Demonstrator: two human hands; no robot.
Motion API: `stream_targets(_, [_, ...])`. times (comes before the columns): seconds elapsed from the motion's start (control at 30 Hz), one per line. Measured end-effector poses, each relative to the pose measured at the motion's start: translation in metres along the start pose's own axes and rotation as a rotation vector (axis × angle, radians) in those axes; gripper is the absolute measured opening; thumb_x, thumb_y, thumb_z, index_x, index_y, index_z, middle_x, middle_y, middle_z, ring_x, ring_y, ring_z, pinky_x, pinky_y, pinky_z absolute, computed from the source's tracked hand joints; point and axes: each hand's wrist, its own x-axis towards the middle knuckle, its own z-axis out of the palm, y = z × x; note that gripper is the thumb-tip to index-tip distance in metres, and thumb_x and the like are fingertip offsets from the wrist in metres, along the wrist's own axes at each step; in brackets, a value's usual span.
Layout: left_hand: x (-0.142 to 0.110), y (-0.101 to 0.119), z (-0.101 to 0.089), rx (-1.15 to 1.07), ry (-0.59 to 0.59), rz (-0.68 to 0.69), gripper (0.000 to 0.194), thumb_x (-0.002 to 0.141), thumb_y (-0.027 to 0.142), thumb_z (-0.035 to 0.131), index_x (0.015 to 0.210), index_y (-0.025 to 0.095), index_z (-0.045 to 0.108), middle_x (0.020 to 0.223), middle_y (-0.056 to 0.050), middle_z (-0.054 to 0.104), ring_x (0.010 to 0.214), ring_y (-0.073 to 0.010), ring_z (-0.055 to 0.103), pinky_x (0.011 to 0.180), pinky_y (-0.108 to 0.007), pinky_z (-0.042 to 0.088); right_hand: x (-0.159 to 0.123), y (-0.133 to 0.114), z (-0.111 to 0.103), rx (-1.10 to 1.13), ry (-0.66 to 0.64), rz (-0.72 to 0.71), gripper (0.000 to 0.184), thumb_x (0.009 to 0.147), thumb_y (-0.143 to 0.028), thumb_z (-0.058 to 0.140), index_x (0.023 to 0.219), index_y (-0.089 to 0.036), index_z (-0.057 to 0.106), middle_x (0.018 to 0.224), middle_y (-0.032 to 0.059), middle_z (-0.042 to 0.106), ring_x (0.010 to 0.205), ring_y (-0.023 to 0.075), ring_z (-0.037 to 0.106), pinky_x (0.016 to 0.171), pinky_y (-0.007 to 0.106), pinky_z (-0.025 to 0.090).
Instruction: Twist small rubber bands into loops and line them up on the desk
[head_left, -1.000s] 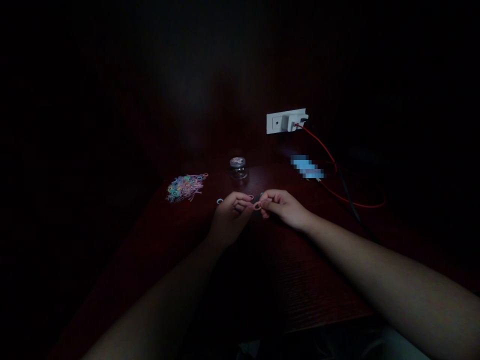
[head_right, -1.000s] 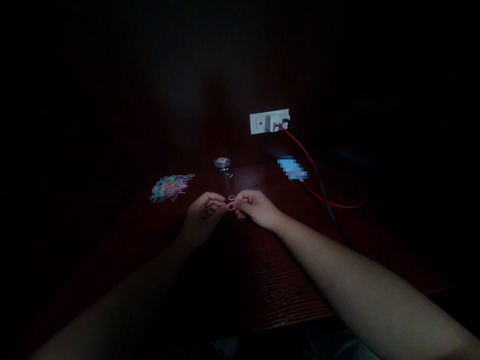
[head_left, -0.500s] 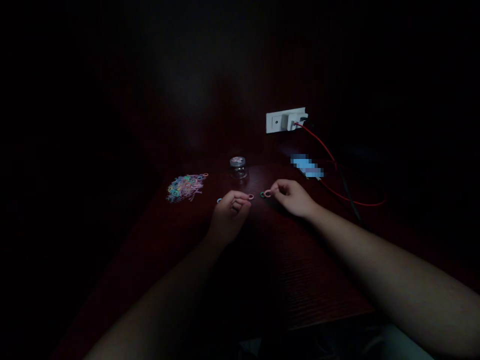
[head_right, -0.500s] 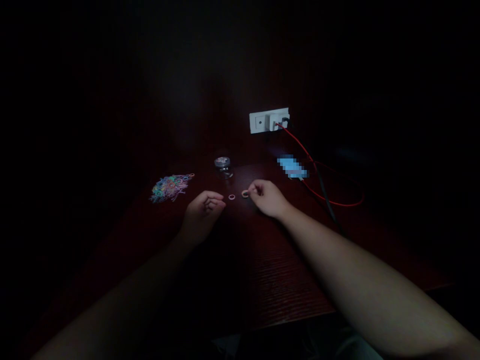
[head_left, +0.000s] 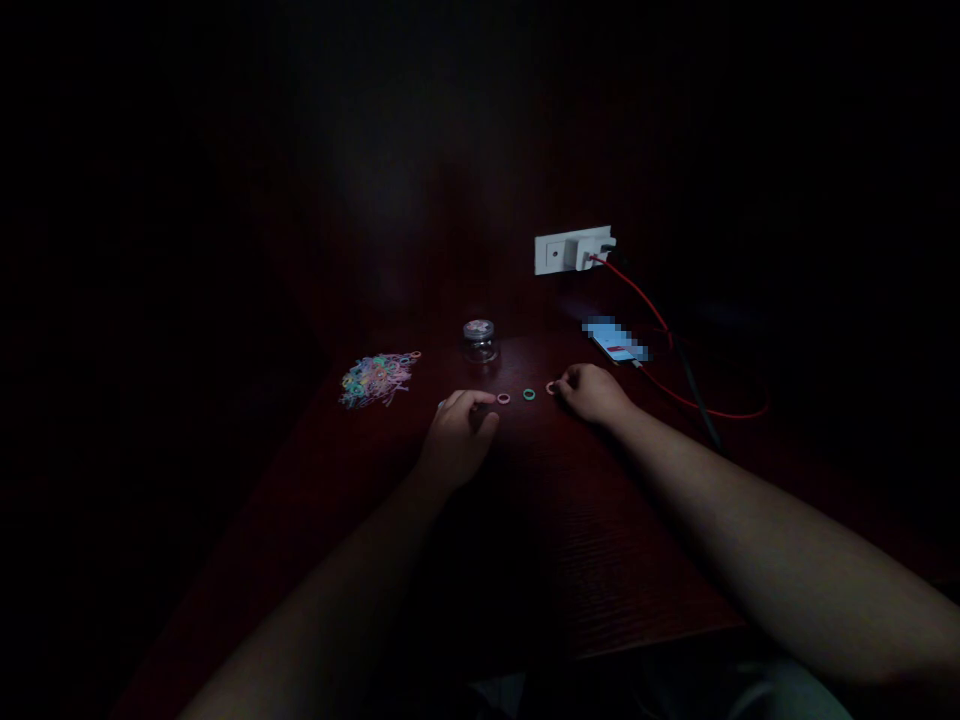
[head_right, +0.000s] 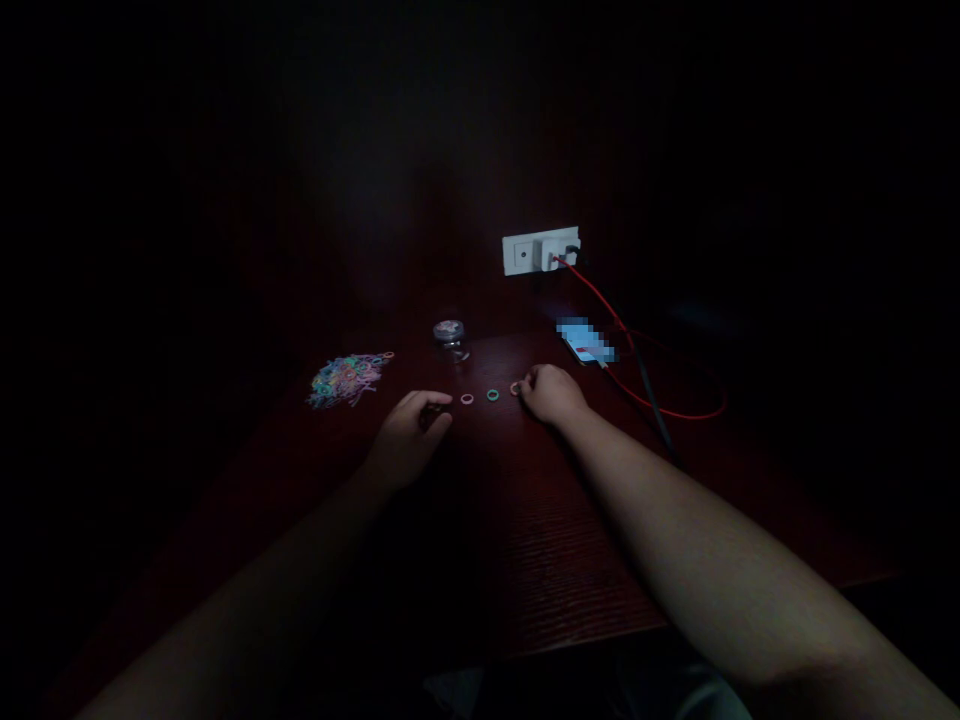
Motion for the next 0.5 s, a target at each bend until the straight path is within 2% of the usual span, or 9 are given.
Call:
stream_targets(0.1, [-0.002, -0.004, -0.002, 0.287, -0.055, -0.051, 0.047, 0.083, 0.037, 0.055, 0.126, 0.018, 0.053, 0.139, -0.01, 0.049, 0.131, -0.0273, 0.039, 0.108, -0.043, 0.034, -0.002, -0.001, -0.004, -0.084, 0.031, -0.055, 0.024, 0.086, -0.033, 0.05, 0.091, -0.017, 0.066, 0.097, 0.0113, 0.067, 0.087, 0.0207, 0.063, 0.077, 0.029, 0.046])
stream_targets(0.17, [-0.003, -0.007, -0.002, 0.42, -0.145, -0.168, 0.062, 0.084, 0.048, 0.051, 0.137, 0.015, 0.043, 0.151, -0.011, 0.033, 0.142, -0.0331, 0.02, 0.111, -0.054, 0.026, -0.006, -0.003, -0.008, -0.149, 0.035, -0.11, 0.026, 0.086, -0.028, 0.049, 0.1, -0.014, 0.065, 0.107, 0.0146, 0.065, 0.097, 0.0229, 0.062, 0.086, 0.031, 0.045])
stream_targets(0.23, [-0.003, -0.009, -0.001, 0.5, -0.232, -0.262, 0.071, 0.085, 0.056, 0.043, 0.143, 0.015, 0.034, 0.156, -0.01, 0.019, 0.144, -0.0358, 0.008, 0.11, -0.063, 0.02, -0.013, -0.007, -0.01, -0.19, -0.021, -0.172, 0.033, 0.087, -0.027, 0.047, 0.113, -0.013, 0.062, 0.118, 0.0168, 0.061, 0.107, 0.0251, 0.059, 0.093, 0.034, 0.044])
stream_targets(0.3, [-0.003, -0.011, 0.0, 0.544, -0.277, -0.305, 0.076, 0.086, 0.06, 0.036, 0.147, 0.015, 0.028, 0.158, -0.009, 0.012, 0.145, -0.0359, 0.002, 0.109, -0.067, 0.017, -0.021, -0.011, -0.011, -0.215, -0.12, -0.238, 0.047, 0.089, -0.031, 0.045, 0.132, -0.014, 0.051, 0.137, 0.0163, 0.049, 0.122, 0.0277, 0.05, 0.102, 0.038, 0.04])
stream_targets(0.37, [-0.003, -0.012, 0.0, 0.571, -0.299, -0.319, 0.079, 0.086, 0.062, 0.031, 0.148, 0.014, 0.024, 0.158, -0.008, 0.008, 0.145, -0.0356, 0.0, 0.108, -0.068, 0.016, -0.028, -0.015, -0.011, -0.253, -0.221, -0.261, 0.061, 0.09, -0.037, 0.042, 0.146, -0.015, 0.033, 0.153, 0.0136, 0.029, 0.136, 0.031, 0.035, 0.109, 0.043, 0.032])
stream_targets(0.43, [-0.003, -0.013, 0.001, 0.586, -0.32, -0.33, 0.08, 0.086, 0.064, 0.028, 0.149, 0.014, 0.022, 0.158, -0.008, 0.007, 0.145, -0.0355, -0.001, 0.108, -0.068, 0.016, -0.034, -0.018, -0.01, -0.287, -0.316, -0.232, 0.07, 0.091, -0.048, 0.037, 0.151, -0.015, 0.022, 0.158, 0.011, 0.014, 0.143, 0.0333, 0.02, 0.114, 0.047, 0.024])
stream_targets(0.5, [-0.002, -0.013, 0.001, 0.593, -0.34, -0.342, 0.082, 0.086, 0.065, 0.027, 0.15, 0.014, 0.02, 0.158, -0.008, 0.007, 0.145, -0.0356, -0.001, 0.108, -0.068, 0.015, -0.037, -0.021, -0.01, -0.308, -0.374, -0.2, 0.075, 0.09, -0.056, 0.032, 0.151, -0.014, 0.019, 0.159, 0.01, 0.009, 0.144, 0.0336, 0.013, 0.115, 0.049, 0.019])
